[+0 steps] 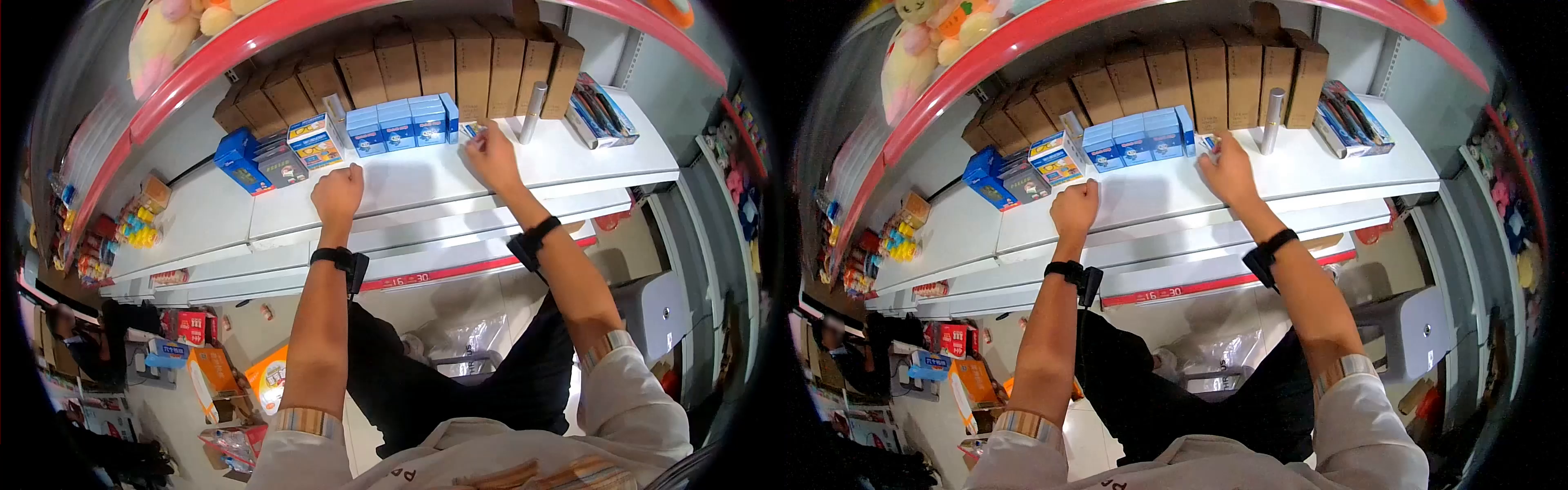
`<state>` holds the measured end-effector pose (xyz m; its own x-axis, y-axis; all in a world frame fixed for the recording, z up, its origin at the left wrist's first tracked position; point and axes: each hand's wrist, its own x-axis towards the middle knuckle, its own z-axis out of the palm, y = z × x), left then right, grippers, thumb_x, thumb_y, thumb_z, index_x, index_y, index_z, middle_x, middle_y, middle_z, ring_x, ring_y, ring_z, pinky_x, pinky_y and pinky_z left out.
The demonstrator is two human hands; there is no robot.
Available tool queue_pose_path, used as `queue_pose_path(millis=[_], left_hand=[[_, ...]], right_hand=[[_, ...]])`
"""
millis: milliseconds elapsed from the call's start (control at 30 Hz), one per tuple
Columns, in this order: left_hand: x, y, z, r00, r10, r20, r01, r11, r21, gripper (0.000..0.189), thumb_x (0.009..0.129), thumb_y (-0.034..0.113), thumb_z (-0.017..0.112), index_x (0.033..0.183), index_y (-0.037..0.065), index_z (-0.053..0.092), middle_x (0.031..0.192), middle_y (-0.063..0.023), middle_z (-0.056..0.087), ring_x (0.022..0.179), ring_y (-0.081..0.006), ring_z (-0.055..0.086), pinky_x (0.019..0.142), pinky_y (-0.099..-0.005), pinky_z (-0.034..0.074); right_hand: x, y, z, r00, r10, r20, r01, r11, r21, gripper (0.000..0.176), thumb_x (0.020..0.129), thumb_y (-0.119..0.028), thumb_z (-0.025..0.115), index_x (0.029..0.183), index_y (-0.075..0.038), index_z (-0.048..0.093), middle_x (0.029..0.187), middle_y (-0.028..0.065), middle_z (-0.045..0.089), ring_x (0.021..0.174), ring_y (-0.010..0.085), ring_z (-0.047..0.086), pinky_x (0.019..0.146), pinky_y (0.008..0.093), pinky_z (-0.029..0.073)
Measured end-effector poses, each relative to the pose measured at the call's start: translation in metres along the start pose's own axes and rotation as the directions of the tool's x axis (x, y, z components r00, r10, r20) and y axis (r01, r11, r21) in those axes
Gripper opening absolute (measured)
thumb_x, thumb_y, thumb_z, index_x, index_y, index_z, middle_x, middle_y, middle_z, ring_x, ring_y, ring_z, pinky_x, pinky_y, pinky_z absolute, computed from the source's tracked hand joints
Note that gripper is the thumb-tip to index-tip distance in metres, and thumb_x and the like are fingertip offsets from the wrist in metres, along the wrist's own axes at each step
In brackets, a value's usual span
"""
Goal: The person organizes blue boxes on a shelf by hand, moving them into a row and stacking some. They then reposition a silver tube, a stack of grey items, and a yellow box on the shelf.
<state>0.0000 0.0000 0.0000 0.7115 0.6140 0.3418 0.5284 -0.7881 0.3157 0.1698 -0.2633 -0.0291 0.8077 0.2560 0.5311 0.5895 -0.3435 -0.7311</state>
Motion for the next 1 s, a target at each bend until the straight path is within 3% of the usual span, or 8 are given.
queue_pose_path(millis=[67, 200, 367, 567, 667, 767, 867, 1000], left_hand=[[0.006, -0.007, -0.015, 1.0, 0.014, -0.006, -0.014, 1.0, 0.006, 0.051, 0.097, 0.046, 0.046, 0.081, 0.01, 0.079, 0.079, -0.0224, 0.072, 0.08, -0.045, 0.07, 0.076, -0.0511, 0.056], [-0.007, 0.009, 0.002, 1.0, 0.01, -0.013, -0.011, 0.998, -0.056, 0.05, 0.097, 0.045, 0.046, 0.08, 0.01, 0.078, 0.077, -0.0219, 0.072, 0.077, -0.0448, 0.07, 0.074, -0.0506, 0.056], [-0.003, 0.004, 0.009, 1.0, 0.009, -0.007, -0.009, 1.0, -0.028, 0.052, 0.097, 0.045, 0.045, 0.077, 0.009, 0.077, 0.076, -0.0211, 0.072, 0.077, -0.0433, 0.07, 0.073, -0.0496, 0.056], [-0.01, 0.005, 0.004, 0.999, 0.02, -0.045, -0.029, 0.974, -0.226, 0.033, 0.096, 0.039, 0.057, 0.101, 0.011, 0.074, 0.084, -0.0143, 0.073, 0.082, -0.0395, 0.071, 0.073, -0.0485, 0.055], [-0.005, -0.003, 0.014, 0.983, 0.127, -0.133, -0.164, 0.934, -0.316, 0.034, 0.094, 0.031, 0.064, 0.119, 0.008, 0.067, 0.098, -0.0133, 0.073, 0.084, -0.0357, 0.07, 0.076, -0.0469, 0.055], [0.007, -0.014, 0.039, 0.859, 0.3, -0.415, -0.405, 0.894, -0.192, 0.039, 0.093, 0.026, 0.066, 0.124, 0.002, 0.063, 0.107, -0.0151, 0.071, 0.085, -0.032, 0.069, 0.078, -0.0445, 0.054], [0.008, 0.005, 0.031, 0.964, 0.144, -0.222, -0.232, 0.863, -0.449, 0.042, 0.092, 0.024, 0.068, 0.126, -0.001, 0.062, 0.104, -0.0185, 0.071, 0.08, -0.0312, 0.068, 0.076, -0.0434, 0.054], [0.013, 0.017, 0.033, 0.99, 0.103, -0.094, -0.136, 0.874, -0.467, 0.049, 0.093, 0.025, 0.071, 0.132, -0.002, 0.059, 0.118, -0.0202, 0.072, 0.076, -0.0245, 0.07, 0.071, -0.0356, 0.056]], right_hand=[[0.006, -0.02, 0.025, 0.999, 0.015, -0.04, -0.015, 1.0, 0.0, 0.048, 0.082, -0.018, 0.073, 0.122, 0.003, 0.059, 0.085, 0.0198, 0.069, 0.079, 0.0351, 0.069, 0.074, 0.0435, 0.056], [0.015, -0.025, 0.019, 0.998, -0.001, 0.058, 0.005, 0.996, -0.084, 0.037, 0.082, -0.017, 0.072, 0.112, 0.004, 0.065, 0.083, 0.0184, 0.069, 0.078, 0.0343, 0.068, 0.074, 0.0429, 0.055], [0.02, -0.026, 0.015, 0.996, -0.009, 0.084, 0.011, 1.0, -0.02, 0.042, 0.082, -0.015, 0.071, 0.119, 0.004, 0.061, 0.09, 0.0208, 0.069, 0.079, 0.0348, 0.068, 0.075, 0.0424, 0.055], [0.018, -0.028, 0.018, 0.993, -0.021, 0.117, 0.026, 0.999, -0.045, 0.04, 0.085, -0.012, 0.068, 0.119, 0.004, 0.056, 0.098, 0.025, 0.069, 0.086, 0.0409, 0.068, 0.08, 0.0466, 0.055], [0.018, -0.022, 0.02, 0.989, -0.066, 0.131, 0.079, 0.992, -0.099, 0.038, 0.085, -0.011, 0.067, 0.118, 0.005, 0.055, 0.098, 0.0273, 0.069, 0.09, 0.0439, 0.068, 0.083, 0.0492, 0.055], [0.016, -0.023, 0.02, 0.984, -0.13, 0.123, 0.145, 0.981, -0.127, 0.036, 0.087, -0.012, 0.068, 0.115, 0.005, 0.054, 0.097, 0.0291, 0.068, 0.092, 0.0457, 0.067, 0.083, 0.0501, 0.054], [0.016, -0.016, 0.023, 0.981, -0.174, 0.089, 0.185, 0.975, -0.122, 0.032, 0.088, -0.015, 0.069, 0.11, 0.003, 0.054, 0.095, 0.029, 0.067, 0.09, 0.0471, 0.065, 0.08, 0.0513, 0.052], [0.016, -0.018, 0.023, 0.985, -0.144, 0.09, 0.154, 0.981, -0.118, 0.03, 0.089, -0.017, 0.07, 0.106, 0.004, 0.056, 0.093, 0.0286, 0.067, 0.088, 0.0469, 0.065, 0.079, 0.0511, 0.052]])
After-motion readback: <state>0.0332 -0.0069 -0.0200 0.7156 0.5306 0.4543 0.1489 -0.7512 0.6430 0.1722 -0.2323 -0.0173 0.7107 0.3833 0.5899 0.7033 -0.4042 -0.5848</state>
